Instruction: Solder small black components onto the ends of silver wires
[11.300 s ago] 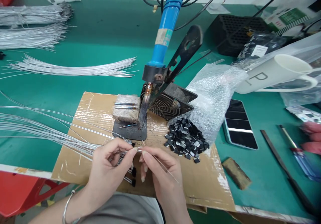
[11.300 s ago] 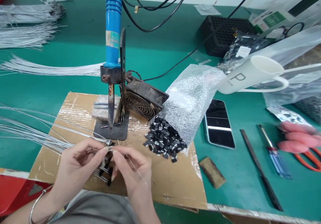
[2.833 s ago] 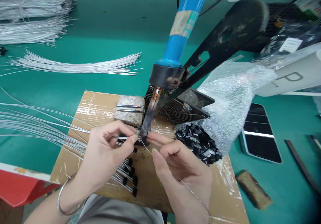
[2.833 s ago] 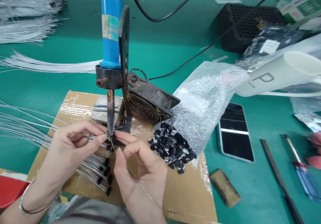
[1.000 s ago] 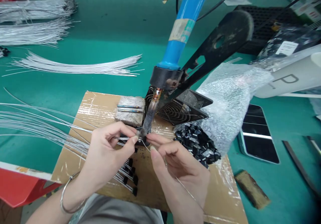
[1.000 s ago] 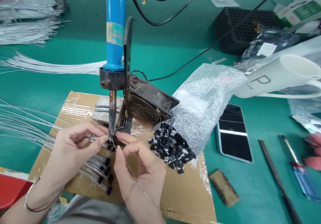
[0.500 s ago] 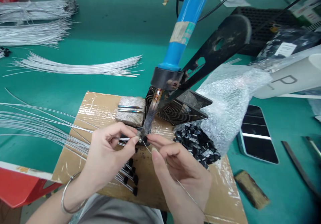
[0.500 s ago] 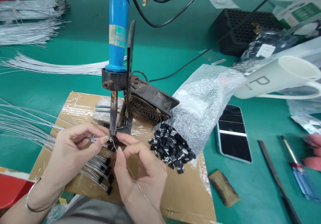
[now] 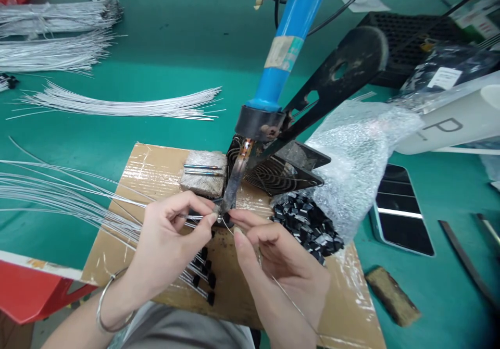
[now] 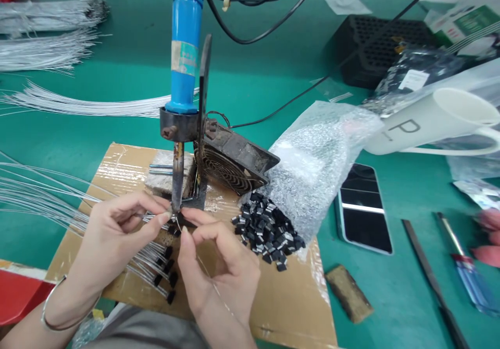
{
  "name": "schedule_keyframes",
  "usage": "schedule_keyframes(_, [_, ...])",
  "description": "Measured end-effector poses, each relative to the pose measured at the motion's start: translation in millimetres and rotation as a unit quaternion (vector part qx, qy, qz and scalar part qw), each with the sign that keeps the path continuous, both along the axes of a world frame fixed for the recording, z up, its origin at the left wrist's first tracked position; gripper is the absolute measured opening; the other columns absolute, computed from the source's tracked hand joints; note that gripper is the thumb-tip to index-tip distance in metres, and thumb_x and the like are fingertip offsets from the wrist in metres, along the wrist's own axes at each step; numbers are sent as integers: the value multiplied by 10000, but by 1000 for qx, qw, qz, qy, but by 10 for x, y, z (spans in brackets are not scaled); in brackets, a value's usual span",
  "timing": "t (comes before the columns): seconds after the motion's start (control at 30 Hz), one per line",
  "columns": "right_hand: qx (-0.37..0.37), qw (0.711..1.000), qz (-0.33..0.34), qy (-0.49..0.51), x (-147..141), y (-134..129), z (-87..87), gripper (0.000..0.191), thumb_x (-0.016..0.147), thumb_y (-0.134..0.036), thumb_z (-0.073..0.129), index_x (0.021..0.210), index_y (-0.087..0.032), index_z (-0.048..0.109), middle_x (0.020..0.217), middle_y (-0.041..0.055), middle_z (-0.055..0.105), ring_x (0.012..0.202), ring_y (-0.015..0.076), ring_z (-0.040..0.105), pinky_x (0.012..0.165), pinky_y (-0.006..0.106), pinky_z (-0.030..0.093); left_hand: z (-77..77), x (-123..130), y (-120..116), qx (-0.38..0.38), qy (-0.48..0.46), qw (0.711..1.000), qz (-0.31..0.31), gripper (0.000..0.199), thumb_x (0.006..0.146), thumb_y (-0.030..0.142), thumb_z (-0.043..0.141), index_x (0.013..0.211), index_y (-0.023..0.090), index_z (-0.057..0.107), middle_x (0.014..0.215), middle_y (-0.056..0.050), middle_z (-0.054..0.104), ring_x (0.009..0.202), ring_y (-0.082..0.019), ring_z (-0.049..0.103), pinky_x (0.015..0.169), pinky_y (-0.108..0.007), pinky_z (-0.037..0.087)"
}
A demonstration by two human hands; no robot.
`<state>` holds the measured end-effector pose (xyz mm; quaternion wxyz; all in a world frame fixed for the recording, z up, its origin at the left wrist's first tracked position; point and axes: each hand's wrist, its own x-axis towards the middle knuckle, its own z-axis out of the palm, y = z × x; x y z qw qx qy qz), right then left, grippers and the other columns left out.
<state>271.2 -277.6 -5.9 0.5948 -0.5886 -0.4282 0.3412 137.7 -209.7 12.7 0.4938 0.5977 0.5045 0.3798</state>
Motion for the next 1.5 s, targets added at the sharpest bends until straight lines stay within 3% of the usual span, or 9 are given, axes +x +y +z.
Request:
schedule_keyframes(0.2, [-28,998,-34,37,-49,-4,26,221,937,-232,677,733,-208,593,1078,-27,753,1029,73,717,927,121,508,7,2,2,10,0,1000,5,97,787,115,677,713,172,705,788,5,754,708,-77,693,626,-104,492])
schedule_keyframes(0.37, [3,1000,2,-10,-9,-4,-23,165,902,-172,703,764,-215,624,1091,-24,760,1021,85,727,891,127,532,20,-4,-7,24,-11,1000,5,111,785,95,675,706,168,699,796,7,758,710,-65,697,636,-83,495])
schedule_keyframes(0.73, [8,999,-12,-34,-1,-5,-42,157,900,-172,700,773,-221,621,1087,-43,759,1015,78,724,912,142,519,-10,-11,-4,45,-1,999,4,107,797,101,672,715,162,701,795,5,759,698,-58,695,626,-67,492])
schedule_keyframes(1.5, [10,998,-42,-35,-65,0,-15,166,907,-207,691,756,-218,623,1054,-25,768,992,130,734,876,232,532,13,10,-8,45,-7,999,6,113,784,83,673,702,157,699,781,-3,759,698,-58,701,620,-57,497])
